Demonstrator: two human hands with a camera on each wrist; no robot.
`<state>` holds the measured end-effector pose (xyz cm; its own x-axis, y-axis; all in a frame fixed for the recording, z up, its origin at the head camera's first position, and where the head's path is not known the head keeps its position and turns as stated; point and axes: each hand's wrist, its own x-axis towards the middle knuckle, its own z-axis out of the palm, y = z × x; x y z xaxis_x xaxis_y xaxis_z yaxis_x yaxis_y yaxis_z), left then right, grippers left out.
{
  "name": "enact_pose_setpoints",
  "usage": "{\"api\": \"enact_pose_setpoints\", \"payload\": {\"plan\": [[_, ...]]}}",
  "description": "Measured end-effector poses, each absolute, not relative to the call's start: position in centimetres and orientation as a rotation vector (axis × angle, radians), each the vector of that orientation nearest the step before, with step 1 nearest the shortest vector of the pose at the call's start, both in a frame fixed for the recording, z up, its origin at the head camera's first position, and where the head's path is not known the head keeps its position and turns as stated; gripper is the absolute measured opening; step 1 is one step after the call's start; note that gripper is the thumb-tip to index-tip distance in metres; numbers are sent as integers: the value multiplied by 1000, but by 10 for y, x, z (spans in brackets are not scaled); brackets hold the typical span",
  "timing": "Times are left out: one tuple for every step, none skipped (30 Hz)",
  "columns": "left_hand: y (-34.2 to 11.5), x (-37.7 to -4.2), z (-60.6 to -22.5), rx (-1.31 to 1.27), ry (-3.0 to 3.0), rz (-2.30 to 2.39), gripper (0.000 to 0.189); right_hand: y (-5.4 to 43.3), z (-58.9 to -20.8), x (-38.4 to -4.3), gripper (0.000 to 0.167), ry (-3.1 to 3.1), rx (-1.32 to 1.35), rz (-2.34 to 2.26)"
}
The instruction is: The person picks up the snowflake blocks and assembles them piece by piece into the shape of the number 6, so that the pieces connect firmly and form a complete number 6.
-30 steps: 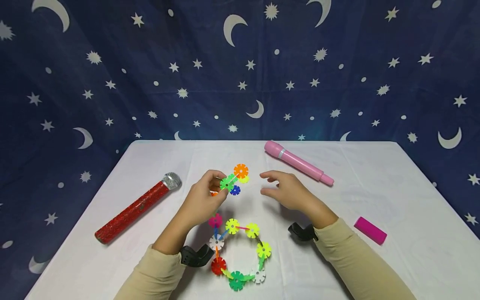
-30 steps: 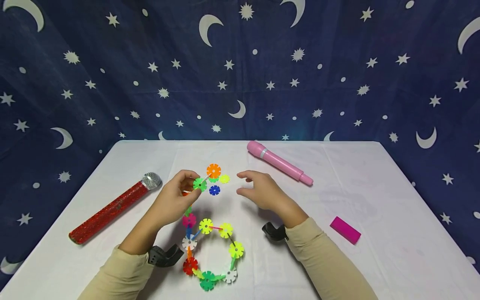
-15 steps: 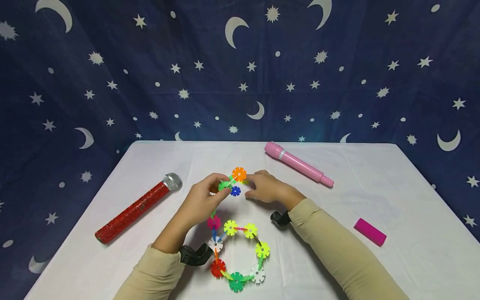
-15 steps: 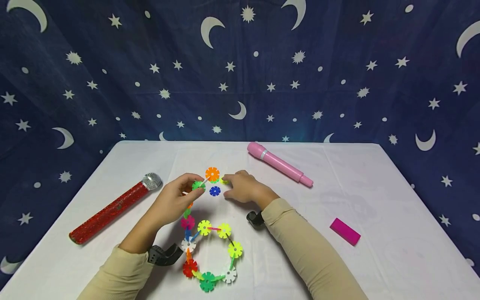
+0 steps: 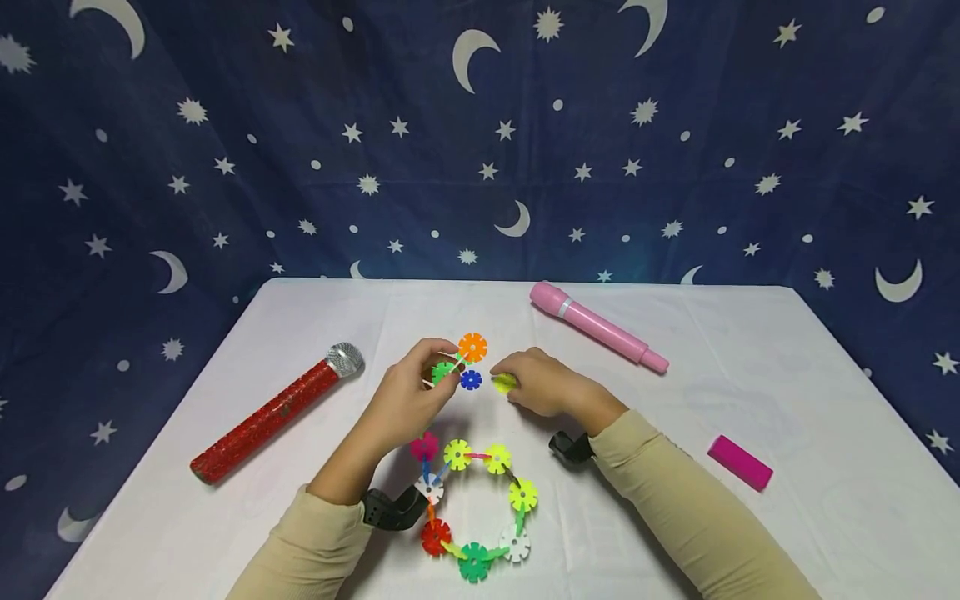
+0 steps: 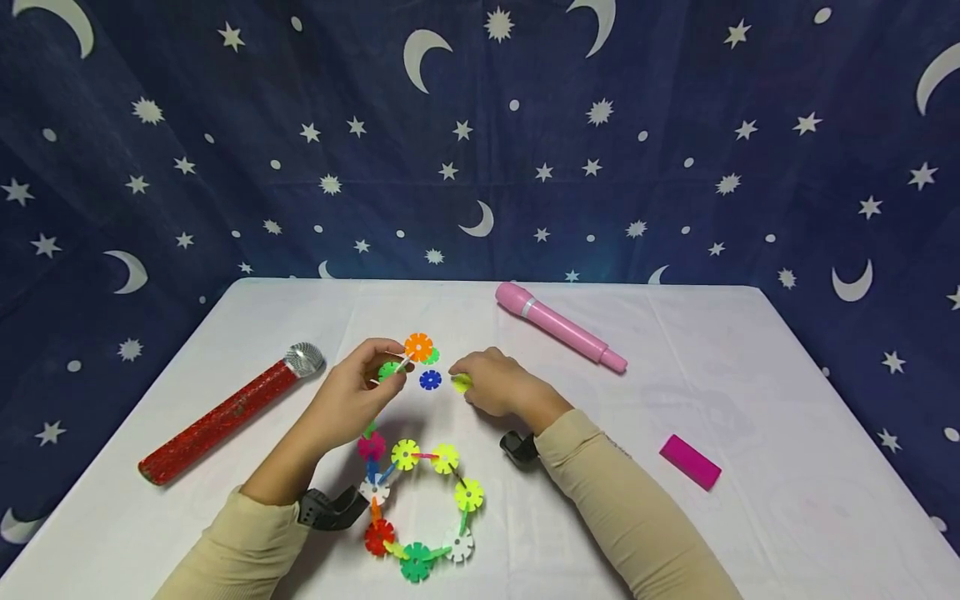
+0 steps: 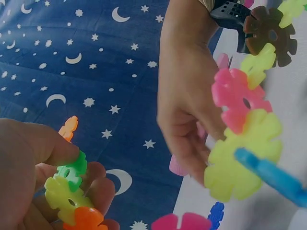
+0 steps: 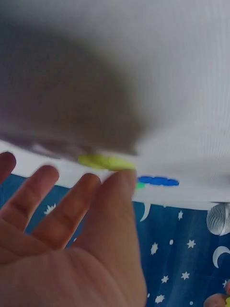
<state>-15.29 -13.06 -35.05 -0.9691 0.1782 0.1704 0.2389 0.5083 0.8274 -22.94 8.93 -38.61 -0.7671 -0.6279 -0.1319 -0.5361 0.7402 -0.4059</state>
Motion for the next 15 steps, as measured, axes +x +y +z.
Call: {"api": "enact_pose_setpoints", "payload": {"plan": [[-131,-153,-351,-380,-2666,-1483,34,89,-387,-229,39,2691,-911,-499],[-130,-153,-351,-386,-2663,-1485,38,89,-388,-228,39,2701,-900,-490],[-130,-153,-351,-389,-2660,-1484,42,89,-388,-227,39,2714,-885,-475],[-130,-153,-352,-393,-2655,-1485,45,90,-389,-226,39,2728,-872,-456],[-129,-153,-353,-393,-2651,-1482,47,90,-390,-225,39,2742,-854,-451],[-129,-153,-353,-394,-2647,-1474,48,90,-390,-224,39,2753,-845,-442],[-128,-153,-354,-394,-2643,-1469,48,91,-390,-223,39,2761,-835,-439],[-128,-153,-354,-397,-2638,-1461,48,91,-391,-222,40,2762,-828,-451],[-128,-153,-354,-403,-2630,-1452,48,92,-391,-221,41,2760,-823,-469],[-127,-153,-354,-410,-2622,-1442,48,92,-391,-220,42,2759,-827,-487],[-127,-153,-354,-415,-2615,-1427,47,93,-392,-220,42,2756,-830,-510],[-127,-153,-354,-424,-2605,-1417,47,94,-393,-219,43,2751,-825,-532],[-127,-153,-354,-433,-2595,-1409,46,94,-393,-219,43,2746,-824,-557],[-127,-153,-355,-441,-2584,-1403,46,94,-395,-219,42,2742,-824,-573],[-127,-153,-355,-447,-2574,-1396,47,94,-395,-220,41,2741,-823,-581]]}}
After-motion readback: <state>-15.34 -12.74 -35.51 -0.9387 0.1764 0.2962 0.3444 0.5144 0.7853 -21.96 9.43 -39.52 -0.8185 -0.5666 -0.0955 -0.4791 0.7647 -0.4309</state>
